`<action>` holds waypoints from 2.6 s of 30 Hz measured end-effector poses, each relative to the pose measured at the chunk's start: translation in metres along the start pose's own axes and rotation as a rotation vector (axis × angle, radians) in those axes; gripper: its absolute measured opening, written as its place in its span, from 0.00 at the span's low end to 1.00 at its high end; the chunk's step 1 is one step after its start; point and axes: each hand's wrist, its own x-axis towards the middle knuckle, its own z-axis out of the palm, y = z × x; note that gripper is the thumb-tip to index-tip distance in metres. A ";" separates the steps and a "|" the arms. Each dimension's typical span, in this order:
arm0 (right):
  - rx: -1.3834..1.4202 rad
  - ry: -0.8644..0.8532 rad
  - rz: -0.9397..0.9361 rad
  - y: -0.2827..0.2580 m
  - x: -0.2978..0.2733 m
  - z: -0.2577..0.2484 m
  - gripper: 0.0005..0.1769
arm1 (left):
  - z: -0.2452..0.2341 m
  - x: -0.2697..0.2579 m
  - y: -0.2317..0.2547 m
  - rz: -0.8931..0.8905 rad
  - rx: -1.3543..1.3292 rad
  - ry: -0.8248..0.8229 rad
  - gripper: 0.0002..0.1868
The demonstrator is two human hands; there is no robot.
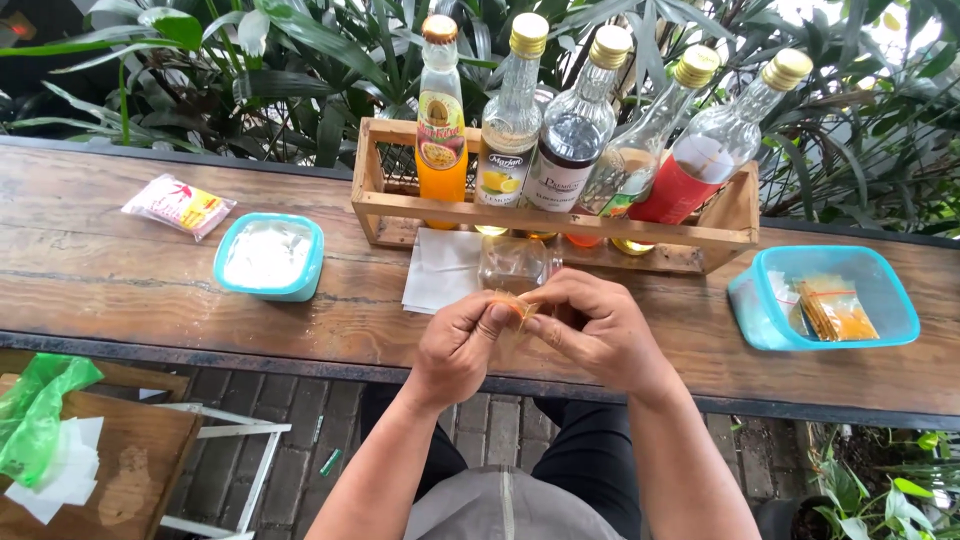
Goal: The person scoops a yellow powder from a glass jar into small plastic bags using a spoon. They then seal the bags and place them into a blue container.
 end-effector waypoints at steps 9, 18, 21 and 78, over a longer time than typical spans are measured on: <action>-0.046 0.011 0.001 0.009 -0.004 -0.007 0.01 | 0.003 0.001 -0.011 -0.235 -0.288 0.045 0.18; -0.122 -0.001 -0.032 0.001 -0.004 -0.006 0.02 | 0.000 -0.001 -0.029 -0.274 -0.421 0.139 0.11; -0.149 0.001 -0.036 0.000 -0.006 -0.004 0.03 | 0.000 -0.005 -0.044 -0.219 -0.449 0.144 0.08; 0.253 0.160 0.044 0.045 -0.044 0.011 0.09 | 0.015 -0.014 -0.018 0.144 0.059 0.072 0.09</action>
